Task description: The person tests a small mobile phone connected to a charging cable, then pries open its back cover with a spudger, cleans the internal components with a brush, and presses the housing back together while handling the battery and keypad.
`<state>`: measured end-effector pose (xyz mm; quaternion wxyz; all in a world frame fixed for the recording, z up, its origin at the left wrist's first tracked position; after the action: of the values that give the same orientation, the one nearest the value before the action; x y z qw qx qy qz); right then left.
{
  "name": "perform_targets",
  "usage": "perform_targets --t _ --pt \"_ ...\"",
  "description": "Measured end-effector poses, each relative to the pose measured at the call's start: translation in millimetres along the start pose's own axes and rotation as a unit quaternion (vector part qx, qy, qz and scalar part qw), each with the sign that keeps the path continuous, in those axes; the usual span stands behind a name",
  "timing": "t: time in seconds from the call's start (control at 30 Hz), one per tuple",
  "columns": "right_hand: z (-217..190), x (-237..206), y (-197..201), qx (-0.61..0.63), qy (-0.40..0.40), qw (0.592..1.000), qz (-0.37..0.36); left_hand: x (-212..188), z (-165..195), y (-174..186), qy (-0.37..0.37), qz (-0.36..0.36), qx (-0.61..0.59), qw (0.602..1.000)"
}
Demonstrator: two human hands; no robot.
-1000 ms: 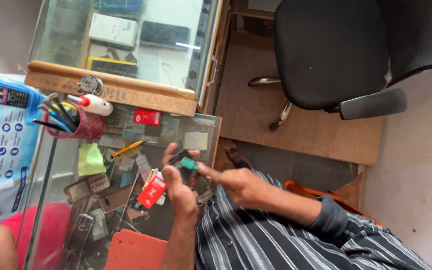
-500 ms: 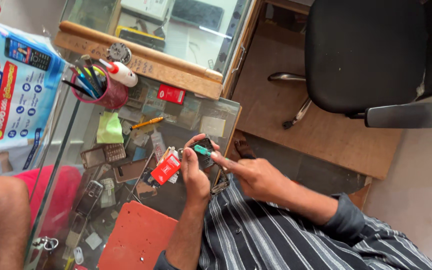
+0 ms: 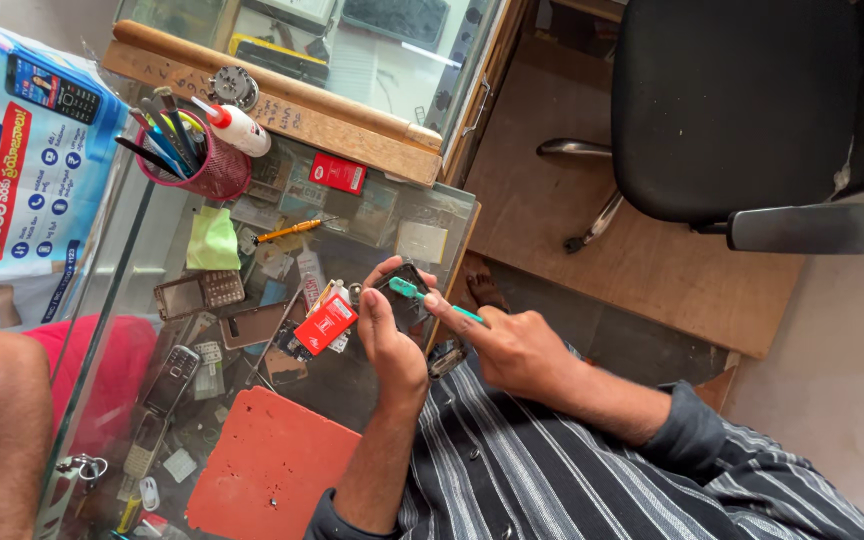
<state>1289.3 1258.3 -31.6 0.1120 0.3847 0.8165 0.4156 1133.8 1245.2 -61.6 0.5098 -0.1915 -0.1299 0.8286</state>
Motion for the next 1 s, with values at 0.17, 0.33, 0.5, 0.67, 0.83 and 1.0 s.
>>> perform_targets --t 0.17,0.33,0.5,0.67,0.83,1.0 --pt "-7 0 -4 0.035 0.031 0.997 -0.057 4 4 1 -0.004 -0.014 -0.066 0.998" --pt "-4 4 2 0.061 0.030 0.998 -0.010 -5 2 4 -0.006 -0.038 -0.089 0.995" --pt "-11 10 -3 0.012 0.049 0.999 0.008 -7 10 15 -0.042 -0.026 -0.032 0.998" --pt "-15 14 -9 0.054 0.050 0.995 -0.063 -9 12 16 -0.019 -0.037 -0.131 0.990" --pt "-5 22 3 0.009 0.067 0.998 -0.016 -7 18 25 0.015 -0.017 -0.065 0.998" --pt "-2 21 -1 -0.022 0.052 0.997 -0.046 -5 20 25 0.008 0.020 -0.055 0.998"
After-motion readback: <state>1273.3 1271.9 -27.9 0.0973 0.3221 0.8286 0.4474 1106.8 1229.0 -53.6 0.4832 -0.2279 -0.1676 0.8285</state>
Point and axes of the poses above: each hand's wrist, its own x-axis towards the middle knuckle, its own y-axis out of the back of the hand, z = x × y, the point moved 4 cm from there along x, towards the middle knuckle, and after that the axes turned 3 degrees about x, right-handed, at the moved point
